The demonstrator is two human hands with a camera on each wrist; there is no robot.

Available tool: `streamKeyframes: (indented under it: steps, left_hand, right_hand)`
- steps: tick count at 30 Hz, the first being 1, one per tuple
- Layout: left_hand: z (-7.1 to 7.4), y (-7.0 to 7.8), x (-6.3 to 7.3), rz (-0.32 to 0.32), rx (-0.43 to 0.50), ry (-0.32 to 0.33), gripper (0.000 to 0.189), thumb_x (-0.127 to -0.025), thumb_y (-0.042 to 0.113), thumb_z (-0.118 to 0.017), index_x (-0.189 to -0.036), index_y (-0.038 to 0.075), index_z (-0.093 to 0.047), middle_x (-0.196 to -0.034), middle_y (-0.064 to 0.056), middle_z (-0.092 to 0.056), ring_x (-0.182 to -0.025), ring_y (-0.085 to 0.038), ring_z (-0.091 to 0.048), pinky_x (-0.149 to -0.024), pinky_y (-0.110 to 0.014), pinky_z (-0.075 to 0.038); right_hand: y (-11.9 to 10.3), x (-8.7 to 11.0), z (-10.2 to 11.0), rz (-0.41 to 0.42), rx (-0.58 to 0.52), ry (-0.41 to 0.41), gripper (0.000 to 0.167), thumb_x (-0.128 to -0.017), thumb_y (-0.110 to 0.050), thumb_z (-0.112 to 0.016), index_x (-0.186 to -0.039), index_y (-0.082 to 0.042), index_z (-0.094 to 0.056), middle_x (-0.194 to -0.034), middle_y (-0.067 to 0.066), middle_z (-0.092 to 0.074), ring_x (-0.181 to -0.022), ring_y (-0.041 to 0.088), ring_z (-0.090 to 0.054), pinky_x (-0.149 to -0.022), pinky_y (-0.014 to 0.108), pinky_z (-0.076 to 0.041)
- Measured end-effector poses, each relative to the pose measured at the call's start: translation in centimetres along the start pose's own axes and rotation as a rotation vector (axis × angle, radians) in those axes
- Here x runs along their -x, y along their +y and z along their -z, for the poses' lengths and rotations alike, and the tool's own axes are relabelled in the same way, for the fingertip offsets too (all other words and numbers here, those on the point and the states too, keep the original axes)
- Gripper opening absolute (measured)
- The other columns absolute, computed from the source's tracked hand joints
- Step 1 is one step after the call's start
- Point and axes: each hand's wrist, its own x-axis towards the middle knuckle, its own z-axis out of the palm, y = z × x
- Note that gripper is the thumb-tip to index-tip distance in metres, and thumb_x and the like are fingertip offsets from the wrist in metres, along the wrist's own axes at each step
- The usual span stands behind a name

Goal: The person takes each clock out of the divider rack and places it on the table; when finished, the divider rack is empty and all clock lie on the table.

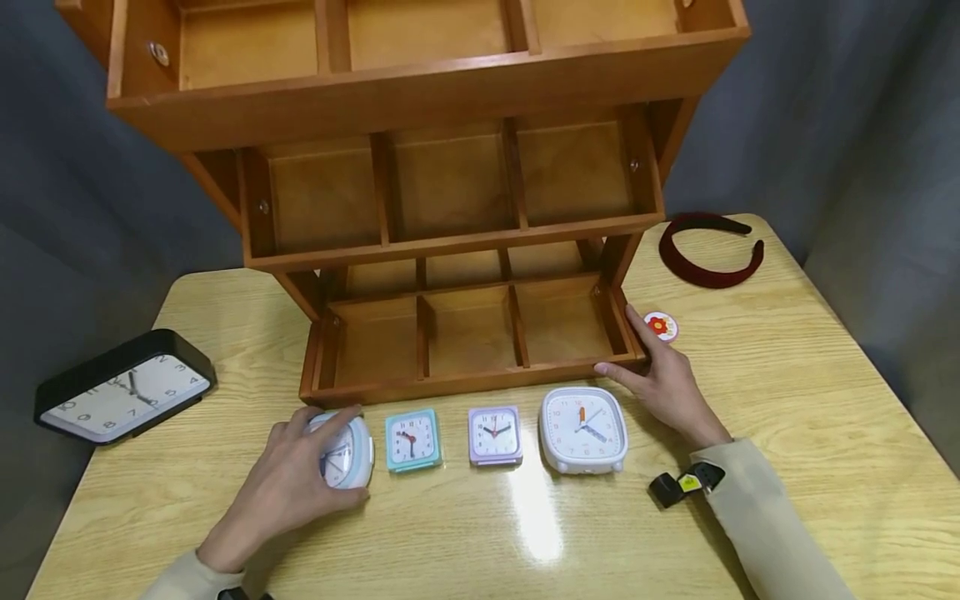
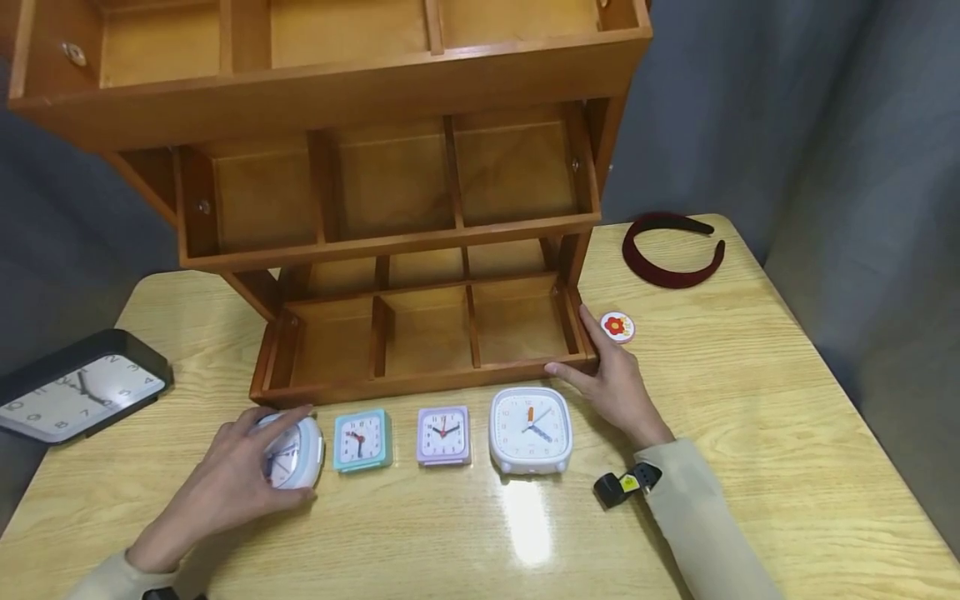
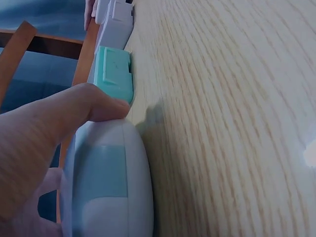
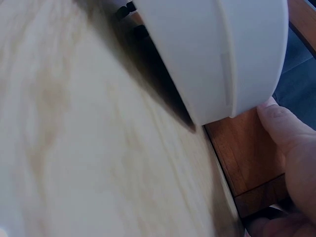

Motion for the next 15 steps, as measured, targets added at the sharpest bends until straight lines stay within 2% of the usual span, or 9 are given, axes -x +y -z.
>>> streamKeyframes:
  steps: [15]
  left_hand:
    - [-0.11,0.1,-0.18,-0.005,-0.009,-0.01,0.095,-0.056,0.047,-0.087,-0.139,0.021,-0.052,-0.132,-0.029,-0.046,-0.102,-0.045,-0.05,-0.066,-0.047,-0.048]
  right_hand:
    - [0.04,-0.33,0.06,0.005,0.011,0.002,0.094,-0.083,-0.041,-0.074,-0.156,-0.025,-0.016,-0.151,0.026,-0.035,-0.135,0.049,-0.037,-0.106,0.063,-0.031]
